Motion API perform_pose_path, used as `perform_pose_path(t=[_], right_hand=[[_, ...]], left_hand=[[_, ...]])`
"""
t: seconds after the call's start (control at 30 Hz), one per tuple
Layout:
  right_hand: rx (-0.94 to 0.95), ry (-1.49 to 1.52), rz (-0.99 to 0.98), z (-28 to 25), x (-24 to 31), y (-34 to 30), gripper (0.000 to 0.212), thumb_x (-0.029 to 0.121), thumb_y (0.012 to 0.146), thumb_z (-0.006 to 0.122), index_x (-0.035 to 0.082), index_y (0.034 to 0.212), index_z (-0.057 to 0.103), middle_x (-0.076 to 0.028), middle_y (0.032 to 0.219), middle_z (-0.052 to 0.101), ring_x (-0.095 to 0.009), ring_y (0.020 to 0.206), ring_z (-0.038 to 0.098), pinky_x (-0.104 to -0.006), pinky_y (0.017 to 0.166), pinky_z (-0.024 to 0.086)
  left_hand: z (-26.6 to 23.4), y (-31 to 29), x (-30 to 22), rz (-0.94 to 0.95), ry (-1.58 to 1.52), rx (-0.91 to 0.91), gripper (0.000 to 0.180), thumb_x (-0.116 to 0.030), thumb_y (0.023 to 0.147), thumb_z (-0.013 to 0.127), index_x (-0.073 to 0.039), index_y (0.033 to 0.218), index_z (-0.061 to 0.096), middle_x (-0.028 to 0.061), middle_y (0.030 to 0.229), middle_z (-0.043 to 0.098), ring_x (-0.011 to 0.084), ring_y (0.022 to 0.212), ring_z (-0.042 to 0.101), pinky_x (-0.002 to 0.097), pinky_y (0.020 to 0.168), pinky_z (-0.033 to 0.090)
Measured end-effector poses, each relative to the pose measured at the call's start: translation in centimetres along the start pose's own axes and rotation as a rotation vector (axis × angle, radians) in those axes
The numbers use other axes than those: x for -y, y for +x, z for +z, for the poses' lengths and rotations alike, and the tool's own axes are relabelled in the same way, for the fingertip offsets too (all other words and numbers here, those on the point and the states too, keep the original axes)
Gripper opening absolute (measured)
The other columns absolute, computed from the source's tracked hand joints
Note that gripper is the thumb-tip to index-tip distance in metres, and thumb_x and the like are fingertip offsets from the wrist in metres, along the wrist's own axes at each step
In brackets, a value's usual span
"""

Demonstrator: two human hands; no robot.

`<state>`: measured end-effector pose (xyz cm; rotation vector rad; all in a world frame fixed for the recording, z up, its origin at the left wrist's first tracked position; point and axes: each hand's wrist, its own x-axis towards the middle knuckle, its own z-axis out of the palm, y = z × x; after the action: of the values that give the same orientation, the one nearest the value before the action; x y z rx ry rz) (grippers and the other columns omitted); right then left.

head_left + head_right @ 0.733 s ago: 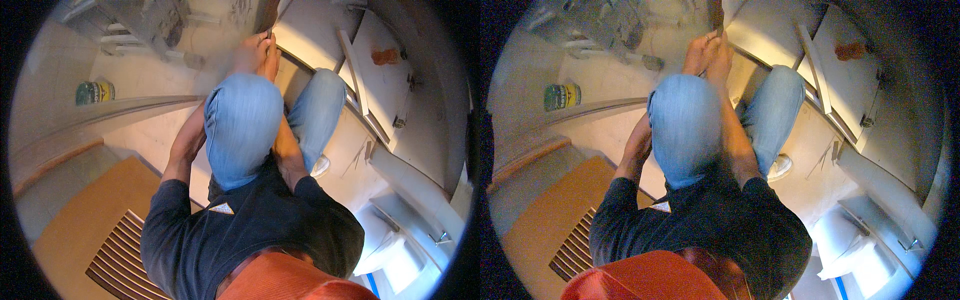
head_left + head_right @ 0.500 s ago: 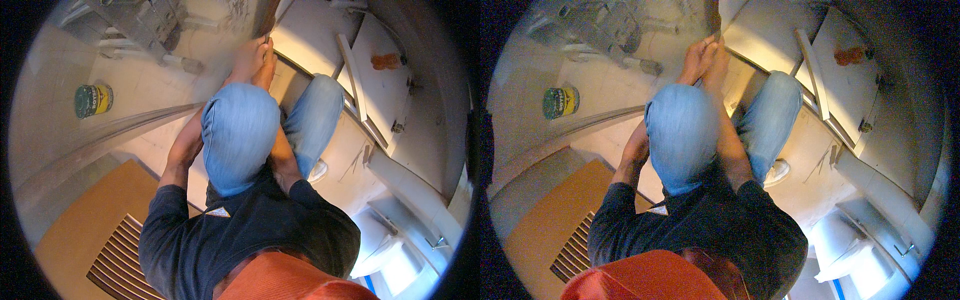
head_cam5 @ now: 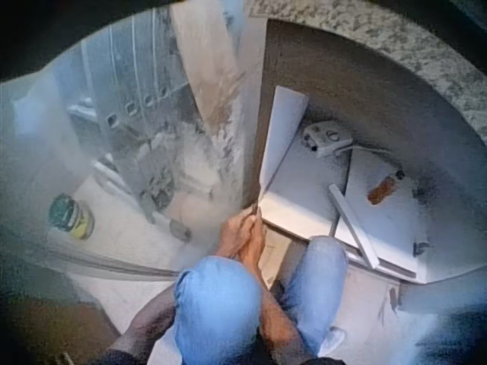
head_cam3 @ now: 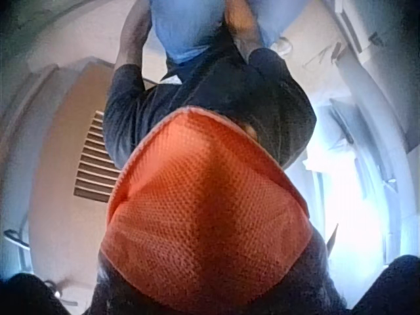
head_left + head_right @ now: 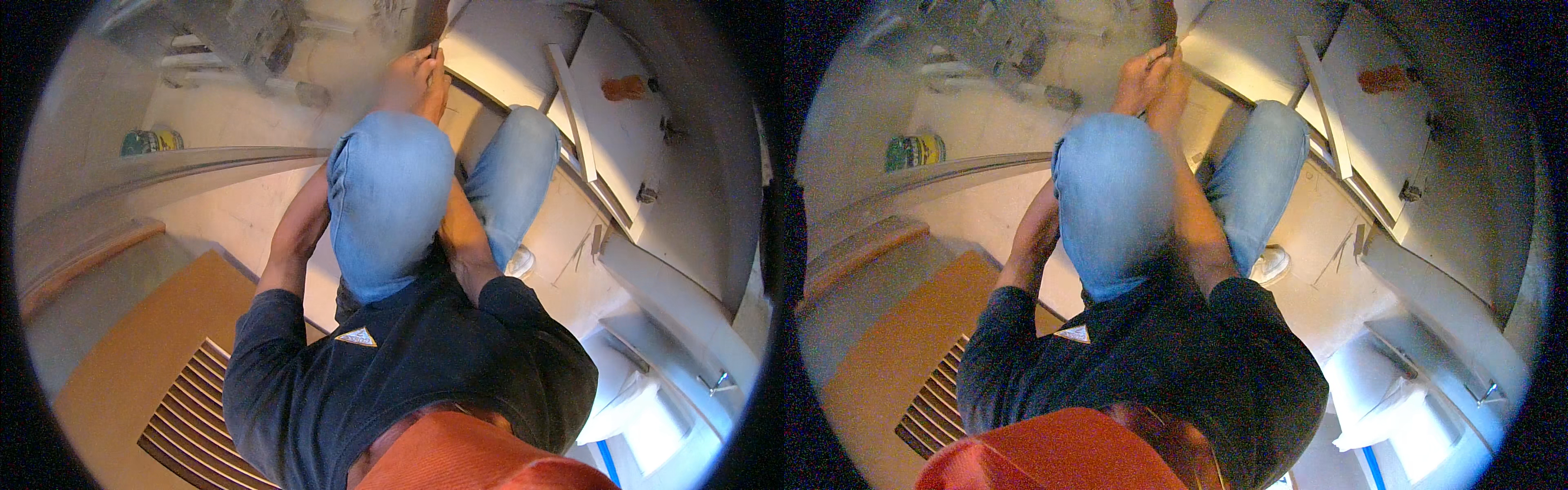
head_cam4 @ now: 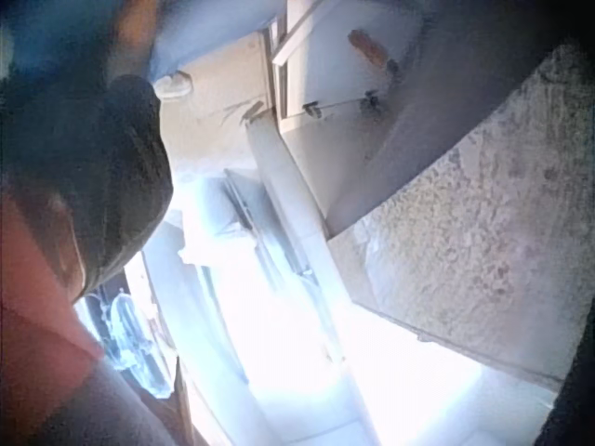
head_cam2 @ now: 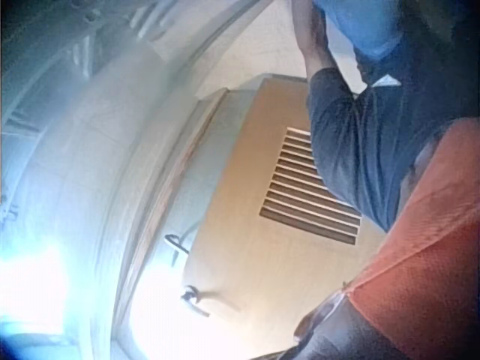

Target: The person kneels under a bathroom sink and uses a sanding block to smooth the edges of the cabinet's interior frame. They repeatedly rub the sanding block along the wooden trim and corners.

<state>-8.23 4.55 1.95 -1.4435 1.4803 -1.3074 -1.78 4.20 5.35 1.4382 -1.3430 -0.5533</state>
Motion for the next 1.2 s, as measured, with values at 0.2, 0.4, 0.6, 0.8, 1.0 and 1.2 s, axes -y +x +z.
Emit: perform_pose_path(t=[0.2, 0.4, 0.6, 0.8, 1.0, 1.2], right_hand=[[0.017, -0.140, -0.123, -2.0, 1.3, -1.4, 0.063, 0.017, 0.097, 0.061, 0.016, 0.156, 0.039, -0.022, 0.112, 0.067, -0.040, 0.102, 0.063, -0.0492, 0.087, 0.050], [0.028, -0.159, -0.143, -1.6, 0.7, -0.5, 0.065, 0.017, 0.096, 0.062, 0.017, 0.157, 0.038, -0.021, 0.113, 0.066, -0.041, 0.099, 0.063, -0.0482, 0.084, 0.050], [0.055, 0.108, 0.041, -0.6, 0.5, 0.0, 0.057, 0.033, 0.105, 0.056, 0.008, 0.153, 0.043, -0.019, 0.117, 0.060, -0.031, 0.112, 0.059, -0.0390, 0.096, 0.047], [0.060, 0.156, 0.025, -0.1, 1.1, 0.6, 0.055, 0.024, 0.105, 0.058, 0.004, 0.153, 0.041, -0.017, 0.125, 0.062, -0.029, 0.114, 0.060, -0.0378, 0.098, 0.047], [0.055, 0.137, 0.076, 0.0, 1.3, 1.2, 0.052, 0.019, 0.104, 0.059, 0.008, 0.152, 0.045, -0.015, 0.123, 0.061, -0.025, 0.114, 0.060, -0.0364, 0.098, 0.047], [-0.018, 0.390, 0.142, -0.1, 1.4, 0.7, 0.044, 0.026, 0.105, 0.051, 0.011, 0.146, 0.051, -0.010, 0.101, 0.065, -0.022, 0.094, 0.062, -0.0341, 0.077, 0.050]], left_hand=[[0.2, -1.2, 0.6, -0.083, 0.028, -0.005, 0.037, -0.019, 0.096, 0.068, 0.002, 0.126, 0.067, 0.0182, 0.094, 0.075, 0.0152, 0.082, 0.069, 0.0327, 0.075, 0.055], [0.1, -0.9, 0.5, -0.116, -0.035, -0.016, 0.036, -0.020, 0.095, 0.069, 0.002, 0.123, 0.068, 0.0201, 0.101, 0.075, 0.0196, 0.086, 0.071, 0.0337, 0.078, 0.056], [-0.5, -0.2, 0.1, -0.045, 0.130, 0.031, 0.033, -0.018, 0.095, 0.069, 0.001, 0.122, 0.070, 0.0193, 0.105, 0.075, 0.0233, 0.096, 0.071, 0.0362, 0.086, 0.055], [-0.5, 0.5, 0.4, -0.057, 0.062, 0.074, 0.034, -0.019, 0.096, 0.068, 0.001, 0.123, 0.069, 0.0201, 0.109, 0.074, 0.0248, 0.102, 0.071, 0.0366, 0.090, 0.054], [-0.5, 1.0, -0.5, -0.105, 0.119, 0.115, 0.038, -0.027, 0.098, 0.060, -0.002, 0.126, 0.068, 0.0252, 0.117, 0.069, 0.0373, 0.109, 0.067, 0.0424, 0.095, 0.052], [-0.8, 0.7, -1.9, -0.091, 0.109, 0.054, 0.037, -0.028, 0.096, 0.068, -0.002, 0.123, 0.070, 0.0228, 0.108, 0.073, 0.0311, 0.097, 0.073, 0.0384, 0.087, 0.056]])
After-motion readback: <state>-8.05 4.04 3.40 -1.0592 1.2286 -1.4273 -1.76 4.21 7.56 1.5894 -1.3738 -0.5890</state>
